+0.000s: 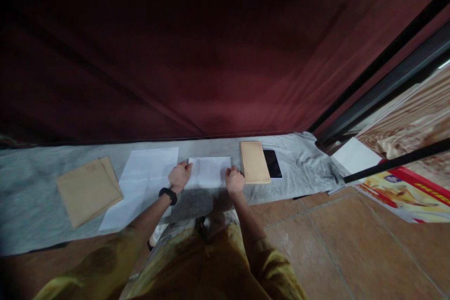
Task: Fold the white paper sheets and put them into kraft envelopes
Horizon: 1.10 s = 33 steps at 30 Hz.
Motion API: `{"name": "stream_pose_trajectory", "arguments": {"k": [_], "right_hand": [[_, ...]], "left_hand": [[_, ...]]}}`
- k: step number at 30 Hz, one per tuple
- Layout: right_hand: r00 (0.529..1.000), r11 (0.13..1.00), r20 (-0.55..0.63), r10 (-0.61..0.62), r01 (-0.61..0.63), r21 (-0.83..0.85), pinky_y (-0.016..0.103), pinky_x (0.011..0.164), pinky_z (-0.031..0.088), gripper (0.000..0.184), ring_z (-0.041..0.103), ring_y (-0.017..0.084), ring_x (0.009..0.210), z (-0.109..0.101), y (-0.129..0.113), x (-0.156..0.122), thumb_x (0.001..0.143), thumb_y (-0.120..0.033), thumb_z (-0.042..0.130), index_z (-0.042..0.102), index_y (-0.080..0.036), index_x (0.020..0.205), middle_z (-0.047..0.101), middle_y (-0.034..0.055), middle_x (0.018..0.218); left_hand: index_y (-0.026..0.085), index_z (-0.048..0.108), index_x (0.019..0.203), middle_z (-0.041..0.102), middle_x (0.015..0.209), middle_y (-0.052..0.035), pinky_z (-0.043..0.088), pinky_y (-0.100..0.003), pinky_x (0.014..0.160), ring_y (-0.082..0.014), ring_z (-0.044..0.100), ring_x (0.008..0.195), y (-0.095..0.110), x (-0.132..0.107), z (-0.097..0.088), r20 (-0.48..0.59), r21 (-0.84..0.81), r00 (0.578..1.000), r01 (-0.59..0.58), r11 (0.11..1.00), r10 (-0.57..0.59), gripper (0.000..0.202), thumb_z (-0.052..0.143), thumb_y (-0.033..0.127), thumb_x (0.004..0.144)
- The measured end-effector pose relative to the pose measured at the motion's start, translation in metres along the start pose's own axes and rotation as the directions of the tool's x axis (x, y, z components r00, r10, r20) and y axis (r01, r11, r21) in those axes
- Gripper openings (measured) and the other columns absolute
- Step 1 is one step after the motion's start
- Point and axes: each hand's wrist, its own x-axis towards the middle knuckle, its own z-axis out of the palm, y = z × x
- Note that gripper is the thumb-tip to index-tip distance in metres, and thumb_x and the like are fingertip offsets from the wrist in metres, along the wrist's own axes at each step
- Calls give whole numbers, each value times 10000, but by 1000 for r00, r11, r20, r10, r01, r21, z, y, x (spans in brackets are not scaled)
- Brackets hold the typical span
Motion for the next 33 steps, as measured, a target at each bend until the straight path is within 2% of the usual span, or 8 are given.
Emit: {"name": "stream_pose_trajectory", "arguments": {"k": [5,16,27,33], "right_hand": [[1000,1000,-16,2,-2,-4,353,857,558,317,767,265,940,-1,0,1,1045,-334,468,697,-133,1133,777,171,927],[999,998,-40,-20,18,-55,364,843,570,342,773,275,917,3,-2,8,1047,-339,476,679,-76,1128,767,217,923],[999,996,-34,-27,24,-90,366,817,571,382,775,272,890,9,-1,10,1068,-360,401,653,-87,1161,760,217,914],[997,995,-68,-49,42,-91,362,783,577,381,776,274,847,12,0,11,1067,-358,399,652,-80,1124,757,217,868]], "left_hand": [[188,707,1137,757,1045,-171,515,-350,776,-302,721,999,1,0,0,-8,18,1000,-2,1000,3,454,365,462,1020],[168,672,1186,755,1030,-181,514,-361,790,-305,726,991,4,-3,-2,-35,64,999,-24,998,26,456,346,445,1028],[159,650,1217,753,1002,-187,508,-357,807,-297,727,988,5,-2,-1,-36,78,998,-56,995,59,485,314,458,1037],[173,635,1225,754,1007,-176,511,-351,794,-289,731,975,3,0,2,-22,79,997,-77,994,79,473,302,454,1040]]}}
